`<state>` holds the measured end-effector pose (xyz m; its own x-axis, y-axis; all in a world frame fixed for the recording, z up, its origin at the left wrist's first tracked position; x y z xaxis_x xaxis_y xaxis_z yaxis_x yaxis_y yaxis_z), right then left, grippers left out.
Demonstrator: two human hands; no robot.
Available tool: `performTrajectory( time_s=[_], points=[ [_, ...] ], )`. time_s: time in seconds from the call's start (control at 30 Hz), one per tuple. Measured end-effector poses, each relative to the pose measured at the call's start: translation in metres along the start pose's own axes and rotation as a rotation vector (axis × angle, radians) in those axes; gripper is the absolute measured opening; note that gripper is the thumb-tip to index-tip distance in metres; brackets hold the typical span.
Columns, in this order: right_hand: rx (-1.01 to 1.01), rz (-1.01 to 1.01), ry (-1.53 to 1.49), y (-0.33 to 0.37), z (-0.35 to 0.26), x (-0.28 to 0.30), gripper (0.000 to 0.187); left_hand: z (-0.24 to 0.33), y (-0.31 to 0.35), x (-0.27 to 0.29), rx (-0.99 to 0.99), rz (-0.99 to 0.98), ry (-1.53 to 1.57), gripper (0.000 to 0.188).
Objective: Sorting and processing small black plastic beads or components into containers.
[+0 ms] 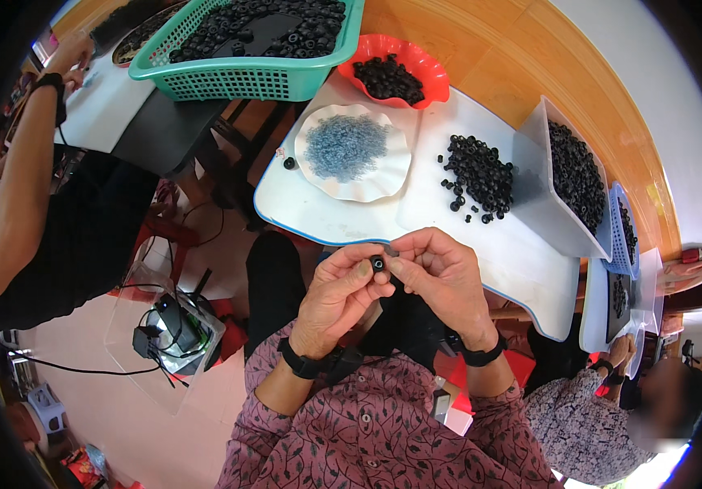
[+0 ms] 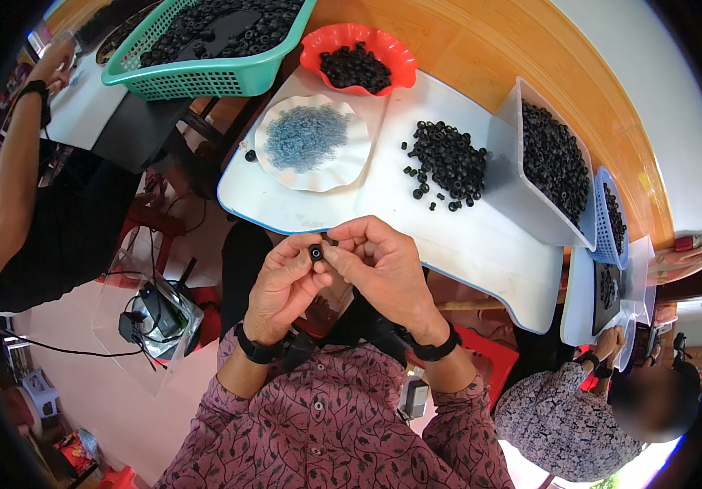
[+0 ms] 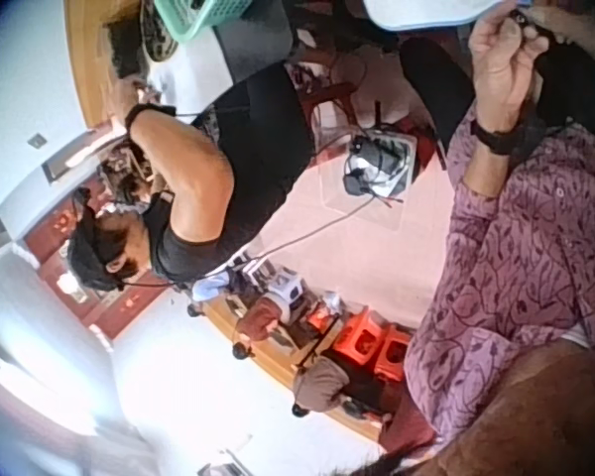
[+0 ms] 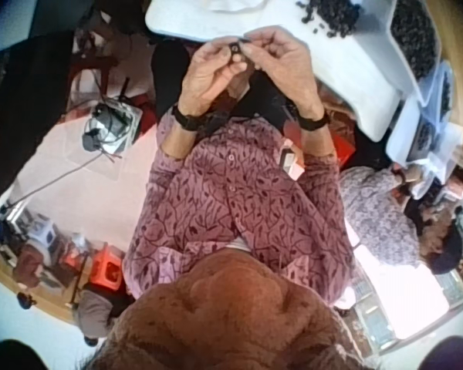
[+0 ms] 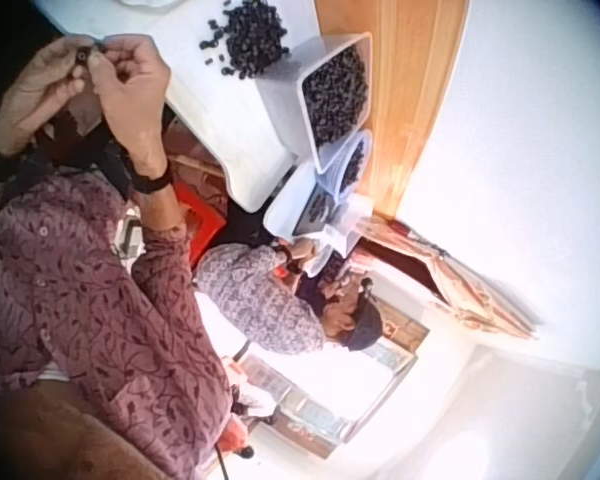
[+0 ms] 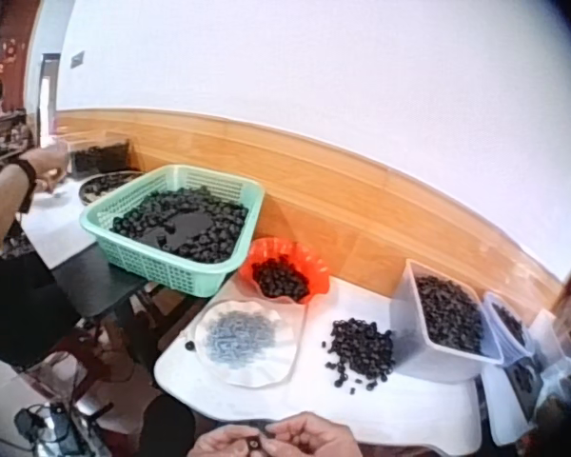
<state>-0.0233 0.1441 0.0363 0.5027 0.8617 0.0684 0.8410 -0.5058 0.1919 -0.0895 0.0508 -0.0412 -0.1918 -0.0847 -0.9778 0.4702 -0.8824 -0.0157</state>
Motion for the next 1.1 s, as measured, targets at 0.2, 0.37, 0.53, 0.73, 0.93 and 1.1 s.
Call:
performTrajectory(
  time_s=[0.2, 0.37, 0.53, 0.73, 0.93, 1.1],
  points=[
    [0.012, 0.038, -0.023, 0.002, 0.001, 0.000, 0.018, -0.002, -0.001, -0.002, 0.000, -0.006, -0.088, 0.024],
    [0.068, 0.169, 0.129, 0.004, 0.005, 0.003, 0.014, -0.002, -0.001, -0.006, -0.074, 0.039, -0.257, 0.023],
    [0.112, 0.176, 0.195, 0.005, 0.003, 0.000, 0.013, -0.001, -0.001, 0.001, -0.070, 0.002, -0.313, 0.022],
    [0.113, 0.152, -0.048, 0.011, -0.005, -0.004, 0.010, -0.008, -0.001, 0.005, 0.031, 0.005, -0.029, 0.025],
    [0.330, 0.189, 0.154, 0.023, -0.011, -0.001, 0.011, -0.007, -0.001, 0.001, 0.005, -0.102, 0.058, 0.025],
    [0.557, 0.225, 0.453, 0.037, -0.027, -0.009, 0.018, -0.007, -0.002, -0.004, -0.006, -0.098, 0.012, 0.025]
  ],
)
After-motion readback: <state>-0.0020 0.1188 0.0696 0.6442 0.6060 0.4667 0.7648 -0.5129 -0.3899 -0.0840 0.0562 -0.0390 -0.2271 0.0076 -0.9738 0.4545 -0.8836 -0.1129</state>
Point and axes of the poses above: each hand's wrist, its own y-axis away from the middle knuckle, its own x-axis out of the back of the hand, z = x × y, the point moved 7 cm from there along -y, towards the middle knuckle, and after that the axes turned 4 degrees about -x, right-handed, at the moved point
